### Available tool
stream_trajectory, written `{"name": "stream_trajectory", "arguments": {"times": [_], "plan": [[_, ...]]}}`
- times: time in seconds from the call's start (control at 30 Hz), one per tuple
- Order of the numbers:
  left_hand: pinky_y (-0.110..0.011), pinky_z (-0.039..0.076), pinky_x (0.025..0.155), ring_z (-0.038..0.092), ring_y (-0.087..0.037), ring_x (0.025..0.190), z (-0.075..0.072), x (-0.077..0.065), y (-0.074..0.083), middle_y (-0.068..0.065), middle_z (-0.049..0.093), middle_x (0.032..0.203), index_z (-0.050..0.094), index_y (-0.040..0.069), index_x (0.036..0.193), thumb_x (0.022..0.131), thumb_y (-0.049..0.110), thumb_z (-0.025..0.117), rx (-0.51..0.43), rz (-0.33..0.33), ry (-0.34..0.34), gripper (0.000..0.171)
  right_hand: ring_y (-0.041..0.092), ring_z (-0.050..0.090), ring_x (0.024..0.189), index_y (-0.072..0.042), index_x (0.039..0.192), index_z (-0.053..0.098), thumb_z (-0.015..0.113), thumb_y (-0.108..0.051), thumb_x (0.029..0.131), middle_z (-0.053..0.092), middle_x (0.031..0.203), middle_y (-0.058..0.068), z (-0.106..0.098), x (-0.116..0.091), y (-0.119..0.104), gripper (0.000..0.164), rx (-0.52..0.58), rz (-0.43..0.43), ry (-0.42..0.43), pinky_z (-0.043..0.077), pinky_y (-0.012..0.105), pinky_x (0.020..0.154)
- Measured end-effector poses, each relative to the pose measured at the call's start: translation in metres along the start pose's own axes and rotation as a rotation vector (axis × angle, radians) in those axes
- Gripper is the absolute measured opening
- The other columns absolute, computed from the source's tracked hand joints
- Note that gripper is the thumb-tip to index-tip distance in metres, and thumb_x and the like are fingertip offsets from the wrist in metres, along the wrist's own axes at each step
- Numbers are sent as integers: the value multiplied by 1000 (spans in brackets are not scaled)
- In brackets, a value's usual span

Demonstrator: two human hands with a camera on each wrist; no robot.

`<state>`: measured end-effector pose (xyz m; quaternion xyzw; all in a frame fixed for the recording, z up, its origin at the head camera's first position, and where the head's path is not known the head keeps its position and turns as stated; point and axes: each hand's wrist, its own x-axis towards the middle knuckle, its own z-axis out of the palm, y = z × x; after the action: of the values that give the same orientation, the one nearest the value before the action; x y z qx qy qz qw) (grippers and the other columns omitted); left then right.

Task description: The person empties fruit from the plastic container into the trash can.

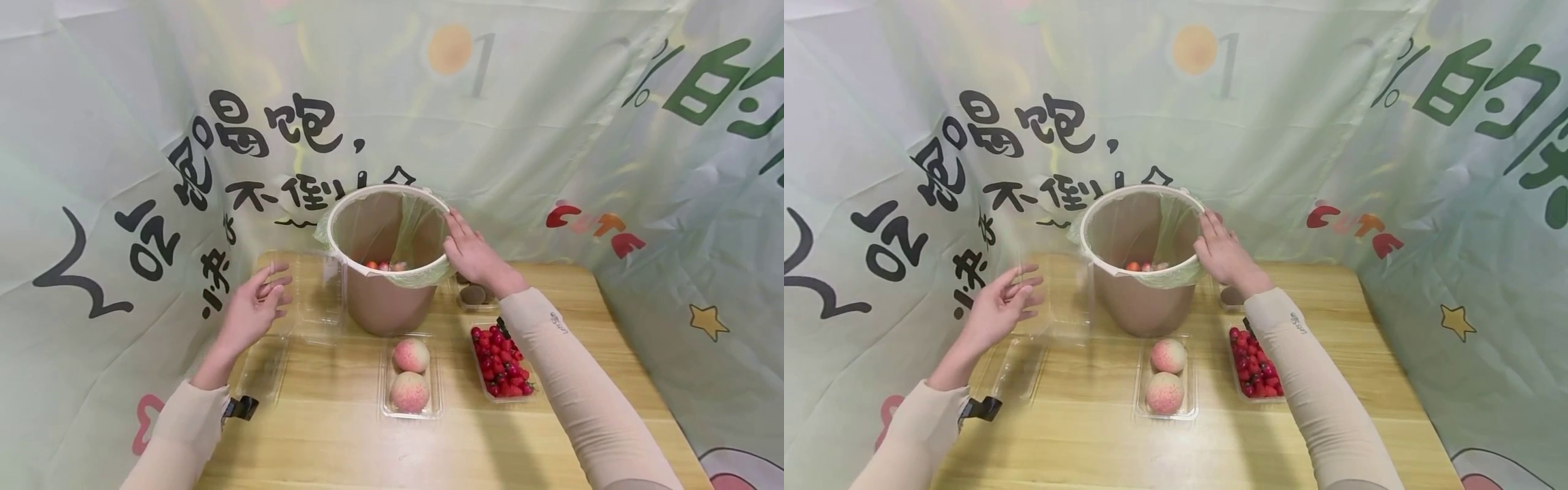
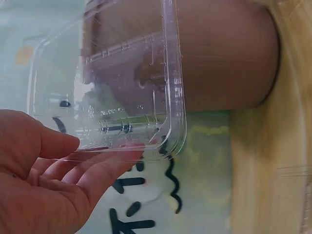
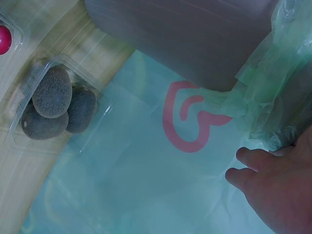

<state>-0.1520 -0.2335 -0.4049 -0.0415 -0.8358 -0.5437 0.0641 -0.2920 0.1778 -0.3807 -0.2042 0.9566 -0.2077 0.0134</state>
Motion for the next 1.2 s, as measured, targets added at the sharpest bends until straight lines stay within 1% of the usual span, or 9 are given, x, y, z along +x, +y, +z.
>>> {"name": "stream_trajectory", "arguments": {"times": [0.13,0.27,0.4,0.53,0.67,0.73,0.87,0.93,1.2], "plan": [[-38,66,81,75,-40,103,7,-5,-13,-32,60,144,52,3,152,108,-2,49,4,-34,1,45,39,11,164,-6,170,6,14,-39,108,-1,179,14,0,0,1,71,-6,-4,7,12,65,131],[-31,66,78,77,-30,100,19,-12,-26,-32,60,145,50,5,154,107,-2,49,5,-120,-31,47,38,9,165,-6,170,7,13,-39,108,0,179,15,0,0,1,71,-12,-4,2,12,65,131],[-27,64,71,77,-30,96,33,-18,-40,-33,60,143,48,2,154,107,-1,50,-3,-199,-73,48,37,10,165,-6,170,7,14,-39,108,1,179,15,0,0,1,71,-8,3,5,13,64,131],[-25,58,57,74,-27,79,44,-25,-54,-36,63,137,48,-3,151,105,-4,51,22,-272,-122,47,37,10,165,-7,170,7,15,-40,108,1,179,14,0,0,1,71,-8,2,8,13,64,131],[-23,51,49,62,-18,59,52,-31,-69,-35,72,117,52,-9,145,101,-8,50,74,-305,-162,44,37,10,165,-6,170,7,14,-40,108,1,179,14,0,0,0,71,-5,-1,5,13,65,131],[-21,47,47,55,-13,52,56,-32,-76,-25,74,91,52,-10,144,100,-7,51,96,-319,-183,44,38,11,165,-6,170,8,14,-39,107,1,179,15,-1,0,-1,71,-4,-3,7,12,66,131],[-19,42,46,48,-9,48,63,-33,-88,1,52,61,46,-14,148,100,-6,52,109,-335,-227,49,38,10,165,-6,170,8,13,-40,108,1,179,15,-1,0,-1,71,-11,-3,5,11,66,131],[-19,43,46,48,-9,47,67,-33,-92,4,45,58,41,-17,151,100,-5,53,116,-341,-250,53,37,9,165,-7,170,7,13,-40,108,1,179,15,-2,0,-1,71,-21,-4,-1,11,66,131],[-26,51,47,51,-11,46,78,-33,-100,-4,52,61,31,-16,157,97,-6,54,173,-430,-283,65,36,11,165,-13,171,7,15,-37,109,2,179,14,-4,-1,-2,68,-52,-13,-12,12,69,129]]}}
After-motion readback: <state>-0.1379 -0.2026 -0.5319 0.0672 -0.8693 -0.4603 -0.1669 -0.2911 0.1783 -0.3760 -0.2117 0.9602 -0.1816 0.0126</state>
